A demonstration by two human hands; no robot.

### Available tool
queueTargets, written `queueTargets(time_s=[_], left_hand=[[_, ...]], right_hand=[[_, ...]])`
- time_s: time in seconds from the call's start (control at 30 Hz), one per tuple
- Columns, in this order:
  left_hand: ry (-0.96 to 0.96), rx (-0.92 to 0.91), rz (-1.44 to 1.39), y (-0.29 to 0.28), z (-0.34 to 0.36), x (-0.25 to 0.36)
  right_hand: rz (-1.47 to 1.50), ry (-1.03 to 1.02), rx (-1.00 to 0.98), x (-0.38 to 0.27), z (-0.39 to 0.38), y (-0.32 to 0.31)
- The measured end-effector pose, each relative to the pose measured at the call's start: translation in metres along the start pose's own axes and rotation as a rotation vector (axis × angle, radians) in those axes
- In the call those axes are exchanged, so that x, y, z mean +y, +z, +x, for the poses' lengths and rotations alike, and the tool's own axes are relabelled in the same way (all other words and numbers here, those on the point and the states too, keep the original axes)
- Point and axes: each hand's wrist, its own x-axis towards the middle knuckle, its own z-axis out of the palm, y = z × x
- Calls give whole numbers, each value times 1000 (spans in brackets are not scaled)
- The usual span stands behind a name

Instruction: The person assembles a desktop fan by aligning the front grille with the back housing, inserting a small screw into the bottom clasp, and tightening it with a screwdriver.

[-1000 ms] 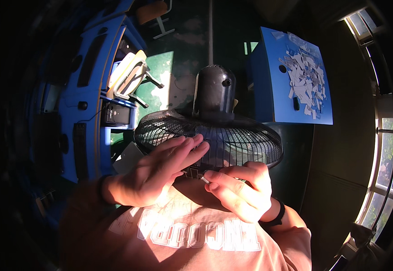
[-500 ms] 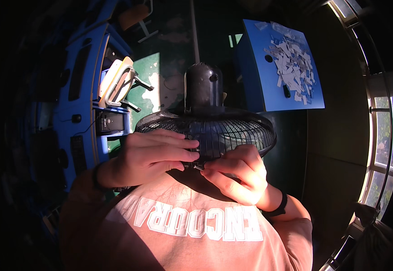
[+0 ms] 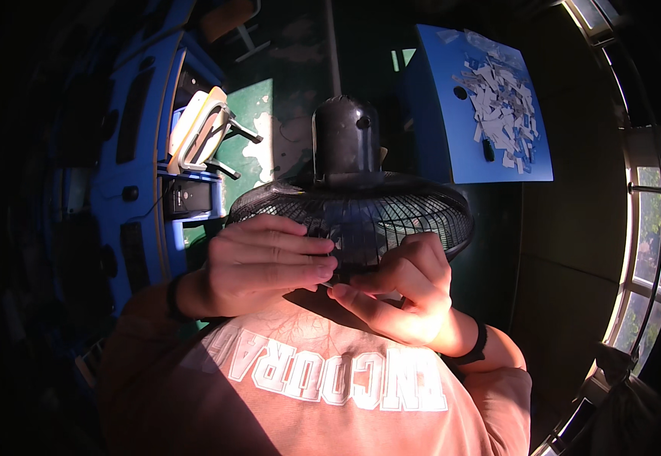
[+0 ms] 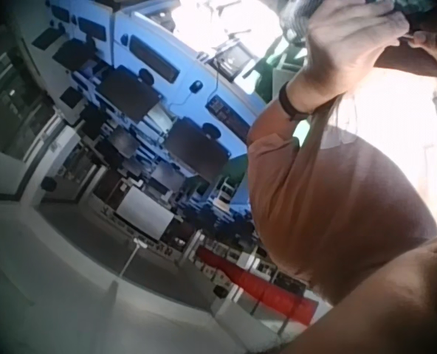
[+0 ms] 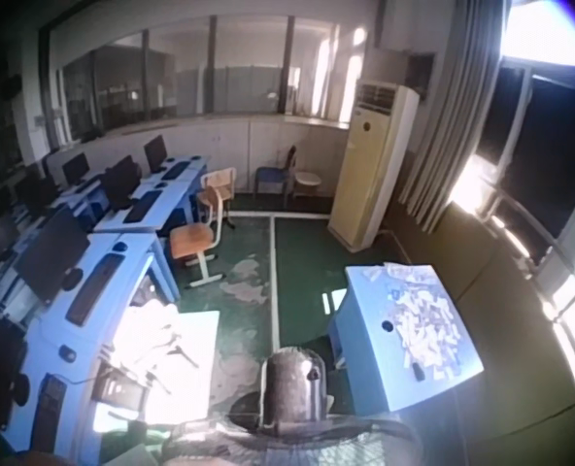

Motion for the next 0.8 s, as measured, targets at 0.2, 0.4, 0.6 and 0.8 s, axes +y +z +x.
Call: queueTargets(time_s=[0.2, 0.4, 0.6, 0.8], left_hand=[[0, -14, 1, -4, -2, 1], [36, 30, -7, -1, -5, -1], [96, 95, 53, 2, -8, -4], [135, 72, 66, -1, -11, -6]], right_hand=[[-24, -11, -2, -1, 2, 1], [-20, 2, 2, -4, 3, 4], [21, 47, -35, -5, 6, -1], [87, 72, -100, -3, 15, -11]])
